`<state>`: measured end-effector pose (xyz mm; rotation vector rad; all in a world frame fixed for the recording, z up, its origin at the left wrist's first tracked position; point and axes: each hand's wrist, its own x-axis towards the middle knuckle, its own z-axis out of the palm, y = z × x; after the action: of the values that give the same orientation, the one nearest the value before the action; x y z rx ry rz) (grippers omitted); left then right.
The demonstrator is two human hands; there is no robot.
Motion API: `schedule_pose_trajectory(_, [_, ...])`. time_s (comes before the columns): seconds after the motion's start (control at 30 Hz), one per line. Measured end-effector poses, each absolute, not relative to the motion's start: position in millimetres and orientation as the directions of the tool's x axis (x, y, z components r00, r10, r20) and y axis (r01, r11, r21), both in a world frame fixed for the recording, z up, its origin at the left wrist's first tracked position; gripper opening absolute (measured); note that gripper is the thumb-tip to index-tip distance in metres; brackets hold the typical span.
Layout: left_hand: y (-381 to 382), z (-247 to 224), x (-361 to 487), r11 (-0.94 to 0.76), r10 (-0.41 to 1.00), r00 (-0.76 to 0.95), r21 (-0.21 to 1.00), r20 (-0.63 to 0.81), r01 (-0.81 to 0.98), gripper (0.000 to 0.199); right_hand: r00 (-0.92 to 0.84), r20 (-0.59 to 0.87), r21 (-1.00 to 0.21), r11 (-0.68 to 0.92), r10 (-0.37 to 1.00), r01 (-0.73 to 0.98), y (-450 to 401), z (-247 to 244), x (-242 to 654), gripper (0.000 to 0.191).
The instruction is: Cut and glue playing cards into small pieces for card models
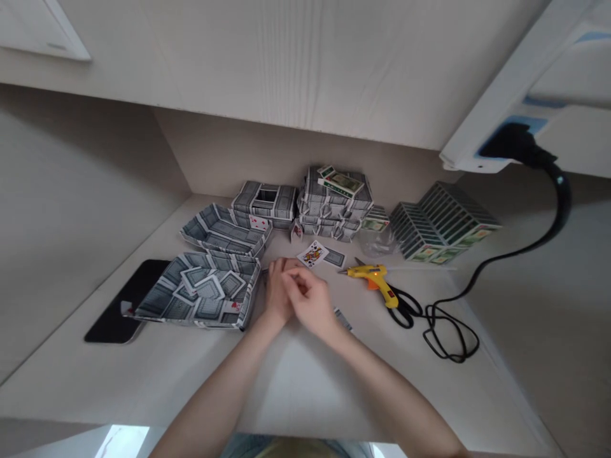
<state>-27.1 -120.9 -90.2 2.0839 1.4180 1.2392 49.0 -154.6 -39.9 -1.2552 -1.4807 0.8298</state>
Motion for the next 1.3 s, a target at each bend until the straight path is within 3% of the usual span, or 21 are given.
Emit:
schedule_pose_trajectory(0.17, [-111,-94,-29,-0.276,0.937,0.082,0.580,0.338,0.766,0.046,0.147,0.245,-0.857,0.143,0.958,0.495,-140,-54,113,0.015])
schedule_pose_trajectory(0.4, [-111,-93,-28,-0.307,0.945,0.167,0.594,0.280,0.743,0.038,0.025,0.227,-0.601,0.120,0.974,0.790,-136,-59,128,0.016])
schedule_pose_trajectory(0.6, [-108,-88,-31,-0.282,0.955,0.130,0.674,0.267,0.683,0.037,-0.115,0.181,-0.533,0.196,0.977,0.823,-121,-58,105,0.022])
schedule_pose_trajectory(0.7, [-108,-87,-30,-0.282,0.955,0.120,0.696,0.273,0.661,0.027,-0.064,0.164,-0.497,0.139,0.984,0.857,-106,-53,101,0.018])
schedule_pose_trajectory(0.9, [-111,-83,-26,-0.304,0.944,0.099,0.711,0.314,0.634,0.021,0.061,0.103,-0.308,-0.027,0.993,0.951,-62,-38,90,0.023])
schedule_pose_trajectory(1.07, [-112,-80,-26,-0.301,0.948,0.110,0.734,0.297,0.609,0.023,0.106,0.071,-0.311,-0.079,0.992,0.947,-28,-39,78,0.033])
schedule_pose_trajectory(1.3, [-113,-76,-27,-0.258,0.963,0.101,0.752,0.248,0.607,0.025,0.133,0.066,-0.305,-0.107,0.989,0.946,-13,-43,70,0.031])
